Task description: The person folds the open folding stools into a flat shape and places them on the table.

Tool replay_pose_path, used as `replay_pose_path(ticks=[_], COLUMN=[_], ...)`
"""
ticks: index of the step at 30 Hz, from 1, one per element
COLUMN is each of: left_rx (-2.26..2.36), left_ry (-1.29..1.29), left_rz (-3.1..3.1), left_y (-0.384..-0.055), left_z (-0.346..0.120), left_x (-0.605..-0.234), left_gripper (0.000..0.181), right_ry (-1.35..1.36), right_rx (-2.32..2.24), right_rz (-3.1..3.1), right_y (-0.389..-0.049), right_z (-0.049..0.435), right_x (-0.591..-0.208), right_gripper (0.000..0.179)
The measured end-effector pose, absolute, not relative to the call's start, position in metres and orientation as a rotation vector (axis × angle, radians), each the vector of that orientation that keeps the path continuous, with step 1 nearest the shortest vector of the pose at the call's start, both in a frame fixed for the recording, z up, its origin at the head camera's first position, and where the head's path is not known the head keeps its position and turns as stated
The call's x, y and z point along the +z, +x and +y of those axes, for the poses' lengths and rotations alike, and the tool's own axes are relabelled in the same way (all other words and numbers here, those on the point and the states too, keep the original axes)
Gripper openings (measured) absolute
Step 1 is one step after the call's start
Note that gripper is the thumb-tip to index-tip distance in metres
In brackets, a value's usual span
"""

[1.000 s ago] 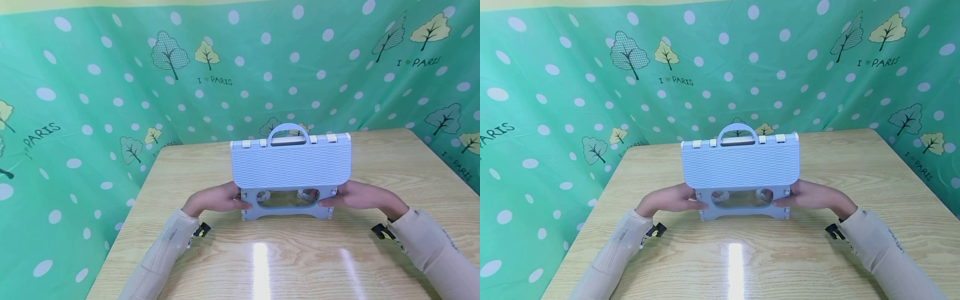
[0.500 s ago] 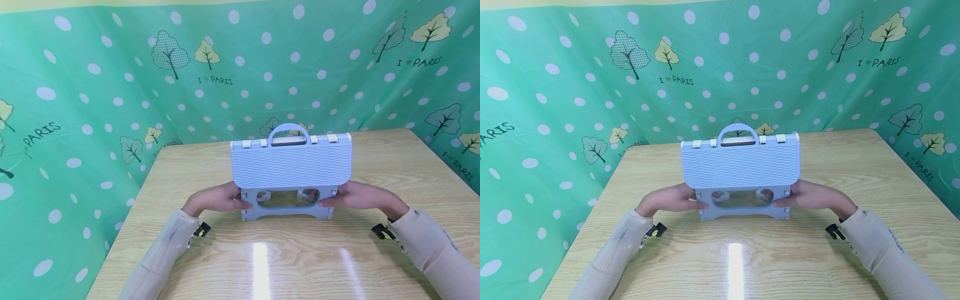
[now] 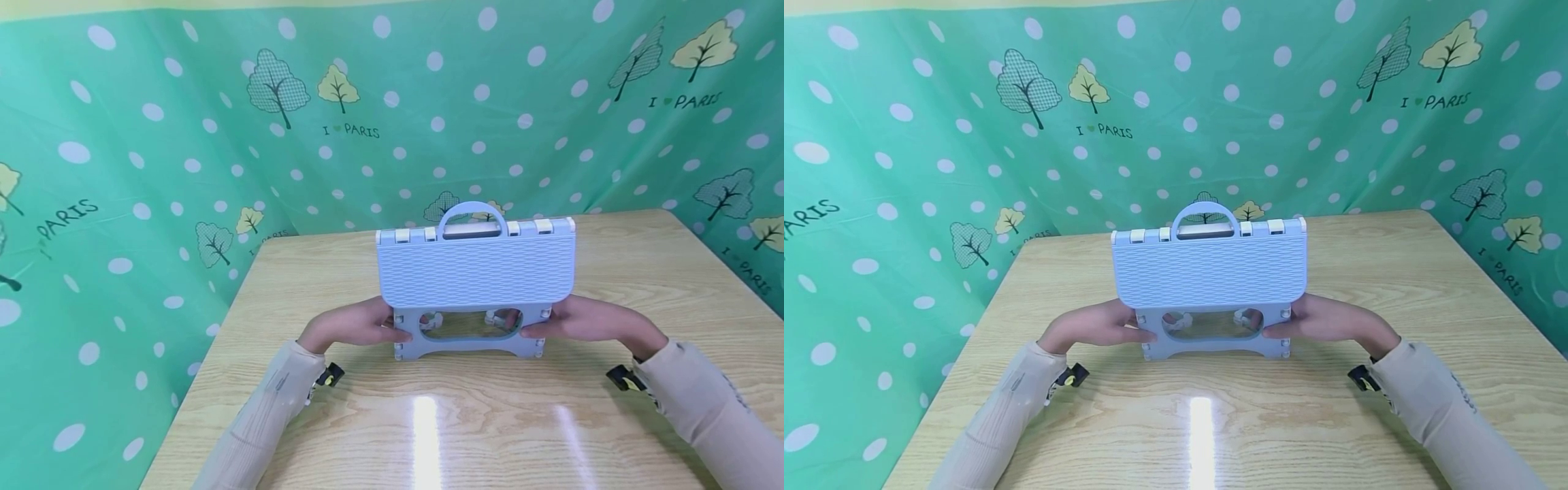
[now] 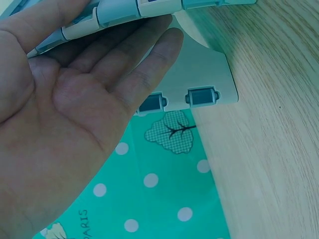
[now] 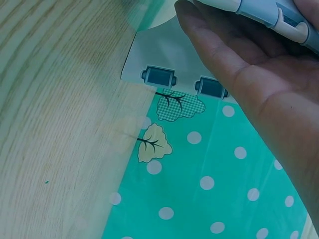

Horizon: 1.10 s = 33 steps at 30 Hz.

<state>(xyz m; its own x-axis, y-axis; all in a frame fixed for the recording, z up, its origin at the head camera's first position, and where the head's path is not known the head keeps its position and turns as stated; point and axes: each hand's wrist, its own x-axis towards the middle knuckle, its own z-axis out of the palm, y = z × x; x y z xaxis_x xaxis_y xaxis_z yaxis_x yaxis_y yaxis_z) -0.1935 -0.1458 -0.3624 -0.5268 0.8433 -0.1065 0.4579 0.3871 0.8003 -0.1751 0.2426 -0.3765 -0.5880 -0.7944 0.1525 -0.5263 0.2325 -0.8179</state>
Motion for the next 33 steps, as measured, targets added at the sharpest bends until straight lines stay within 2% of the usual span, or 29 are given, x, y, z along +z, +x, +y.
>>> replay_pose_path(ticks=[6, 15, 26, 33], left_rx=[1.006, 1.008, 1.003, 1.005], left_ry=[1.114, 1.107, 1.100, 1.107], left_rz=[2.132, 2.134, 2.125, 2.125], left_y=[-0.1933, -0.1924, -0.1943, -0.1947], left_z=[-0.1454, -0.1454, -0.1452, -0.1457], left_x=[-0.3621, -0.3631, -0.3646, -0.3631], left_gripper=[0.078, 0.078, 0.078, 0.078], right_ry=[-1.237, -1.242, -1.282, -1.286], right_rx=[-1.275, -1.250, -1.264, -1.265], right_rz=[2.221, 2.231, 2.201, 2.201], right_y=[-0.1750, -0.1744, -0.1753, -0.1751], right_z=[0.2425, 0.2429, 0.2430, 0.2427], right_x=[-0.3757, -0.3767, -0.3775, -0.3759], right_gripper=[0.065, 0.074, 0.065, 0.069])
